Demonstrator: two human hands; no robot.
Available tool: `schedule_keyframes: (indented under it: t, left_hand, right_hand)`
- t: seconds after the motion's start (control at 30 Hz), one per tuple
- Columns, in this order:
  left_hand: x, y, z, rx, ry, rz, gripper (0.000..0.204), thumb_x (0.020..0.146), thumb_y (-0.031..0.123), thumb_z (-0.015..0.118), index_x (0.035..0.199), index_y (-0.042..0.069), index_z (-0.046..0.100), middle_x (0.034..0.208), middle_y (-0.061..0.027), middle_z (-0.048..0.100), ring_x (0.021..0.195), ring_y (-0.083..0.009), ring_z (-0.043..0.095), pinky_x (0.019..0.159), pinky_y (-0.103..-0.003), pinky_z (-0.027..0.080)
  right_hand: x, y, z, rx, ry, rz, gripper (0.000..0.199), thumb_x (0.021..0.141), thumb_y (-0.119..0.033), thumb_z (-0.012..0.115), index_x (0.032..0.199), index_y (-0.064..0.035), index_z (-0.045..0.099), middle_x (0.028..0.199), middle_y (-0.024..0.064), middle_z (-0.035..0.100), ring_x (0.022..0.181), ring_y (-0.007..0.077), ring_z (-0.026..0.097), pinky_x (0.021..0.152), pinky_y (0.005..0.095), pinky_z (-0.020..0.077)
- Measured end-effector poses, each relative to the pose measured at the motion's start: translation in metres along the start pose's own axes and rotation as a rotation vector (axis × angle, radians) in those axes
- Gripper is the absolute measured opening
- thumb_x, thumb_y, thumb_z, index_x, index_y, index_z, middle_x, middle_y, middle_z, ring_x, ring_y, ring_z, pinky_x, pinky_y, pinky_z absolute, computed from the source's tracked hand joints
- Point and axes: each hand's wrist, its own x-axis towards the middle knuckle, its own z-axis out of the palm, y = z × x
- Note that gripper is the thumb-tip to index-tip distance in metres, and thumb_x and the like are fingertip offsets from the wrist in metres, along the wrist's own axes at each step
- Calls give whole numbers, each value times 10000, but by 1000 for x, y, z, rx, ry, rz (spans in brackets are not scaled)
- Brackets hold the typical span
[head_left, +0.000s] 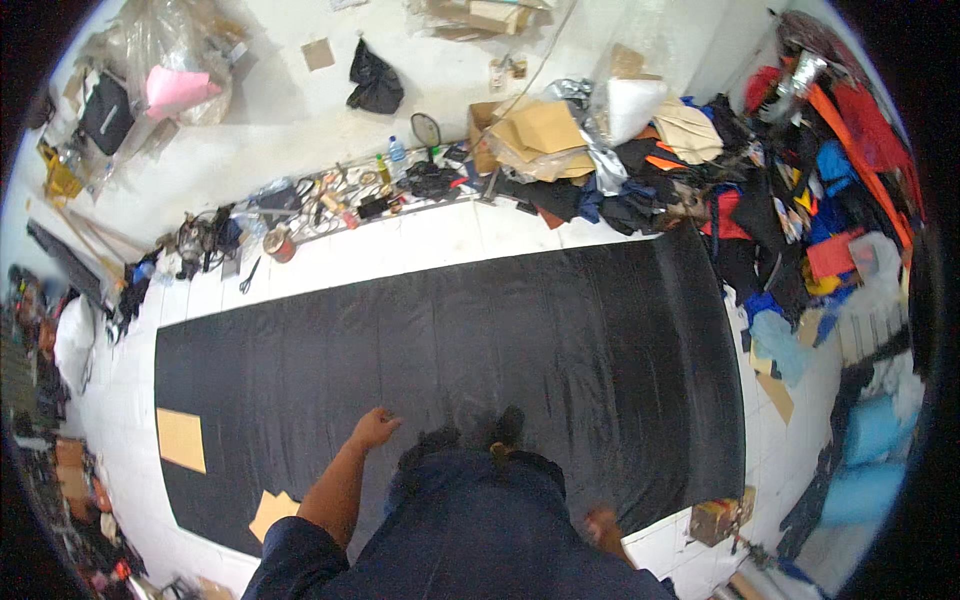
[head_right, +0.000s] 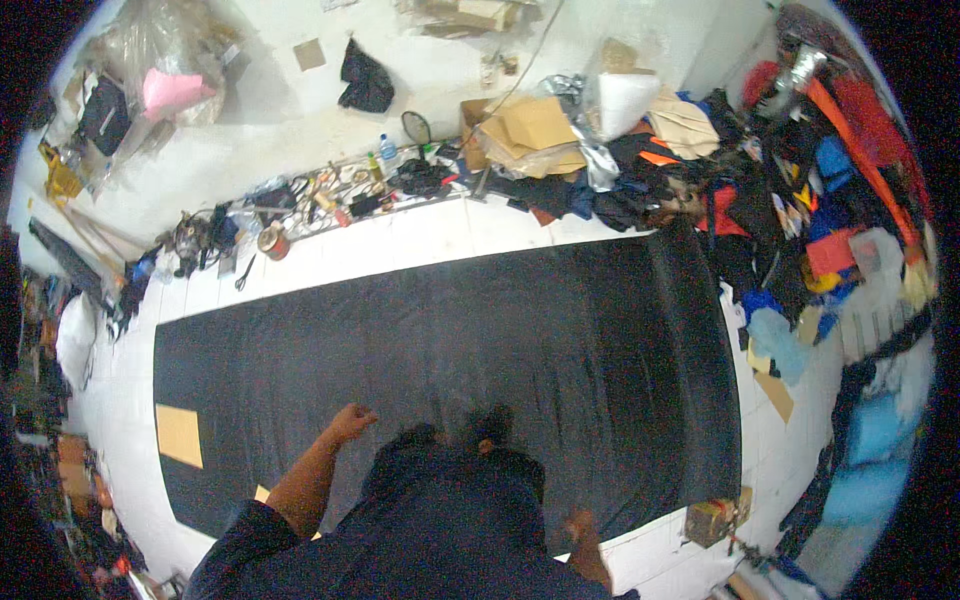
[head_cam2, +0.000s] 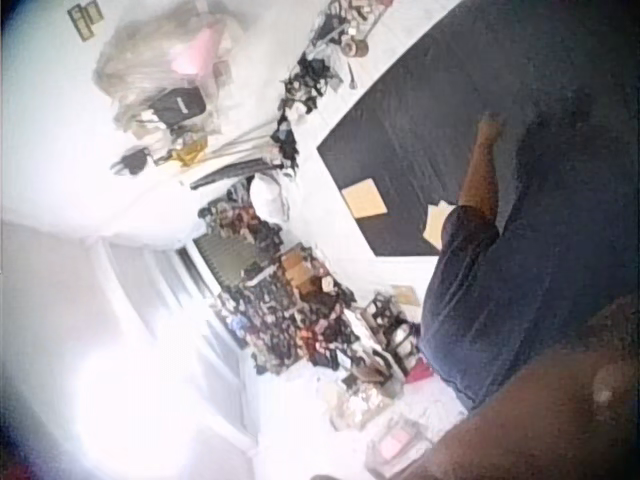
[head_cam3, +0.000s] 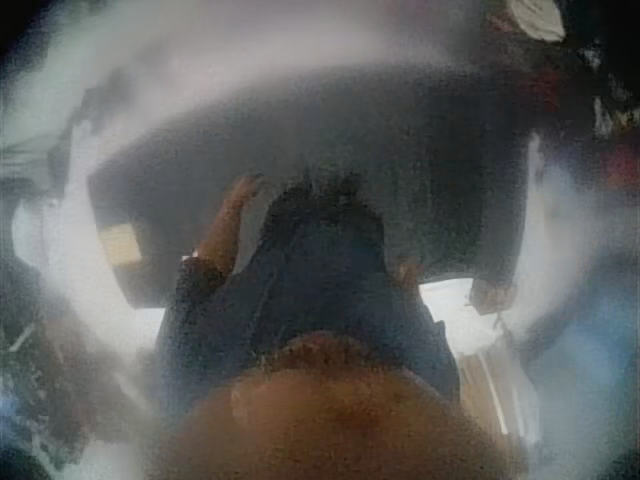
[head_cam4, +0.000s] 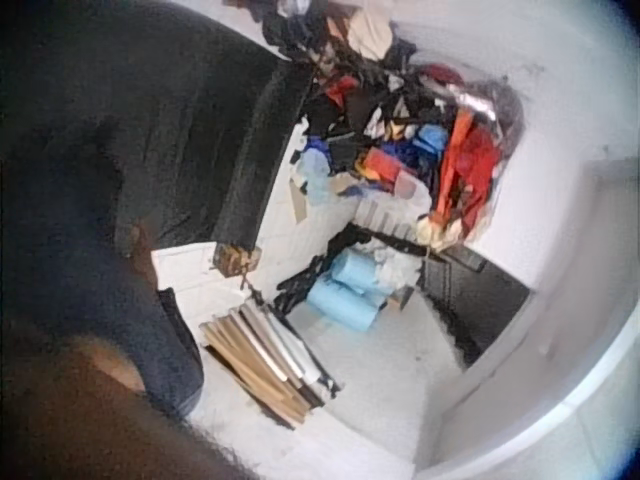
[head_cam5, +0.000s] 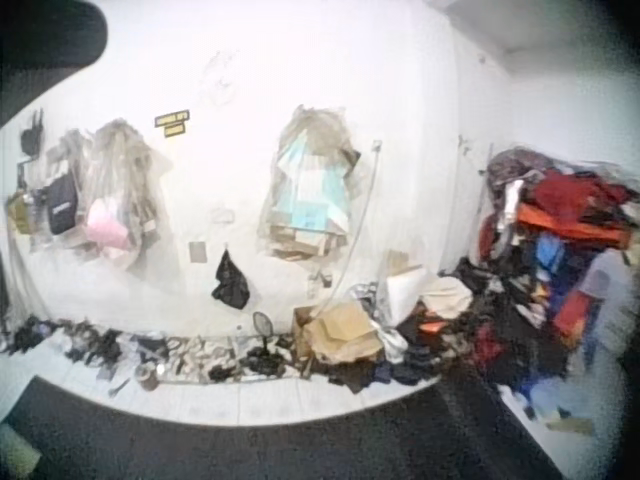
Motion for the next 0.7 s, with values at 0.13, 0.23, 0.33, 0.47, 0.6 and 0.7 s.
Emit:
schedule_keyframes:
  t: [0.13,0.23,0.33,0.47,0.6,0.7]
  left_hand:
    - [2,60,11,-21,78,-14,579,837,489,687,1178,22,661,1135,-208,696,1068,-361,660,918,-428,510]
    - [0,61,-18,28,87,-235,565,846,488,663,1178,31,662,1154,-197,692,1067,-365,657,921,-434,511]
    - [14,32,-21,75,55,-331,528,885,478,601,1184,47,662,1224,-190,664,1104,-373,637,937,-454,505]
    - [95,13,-6,313,17,-117,494,934,457,518,1188,57,659,1296,-184,625,1165,-395,597,977,-475,483]
    - [137,71,-39,127,-68,-212,540,922,483,552,1196,27,644,1261,-199,638,1181,-406,588,1000,-470,467]
    - [187,139,-104,16,188,-226,577,872,483,651,1201,9,638,1205,-231,656,1142,-393,616,973,-457,478]
  right_hand:
    - [157,36,-210,592,411,127,290,1004,-248,515,869,3,570,650,125,575,565,218,568,548,381,483]
    - [248,-54,-350,647,484,-25,237,974,-230,590,862,-23,568,677,36,566,553,144,532,518,315,459]
    - [307,-141,-434,535,487,4,255,972,-249,606,934,2,633,761,49,612,665,153,589,596,311,475]
    - [367,-180,-451,439,615,-320,258,960,-239,621,993,13,662,834,69,654,786,187,608,747,339,481]
    - [374,-238,-415,372,166,-87,361,933,-320,654,1036,25,659,965,168,695,864,300,668,782,396,525]
    - [394,-255,-388,376,-109,99,261,952,-251,633,1031,-3,659,814,64,648,703,210,623,625,355,518]
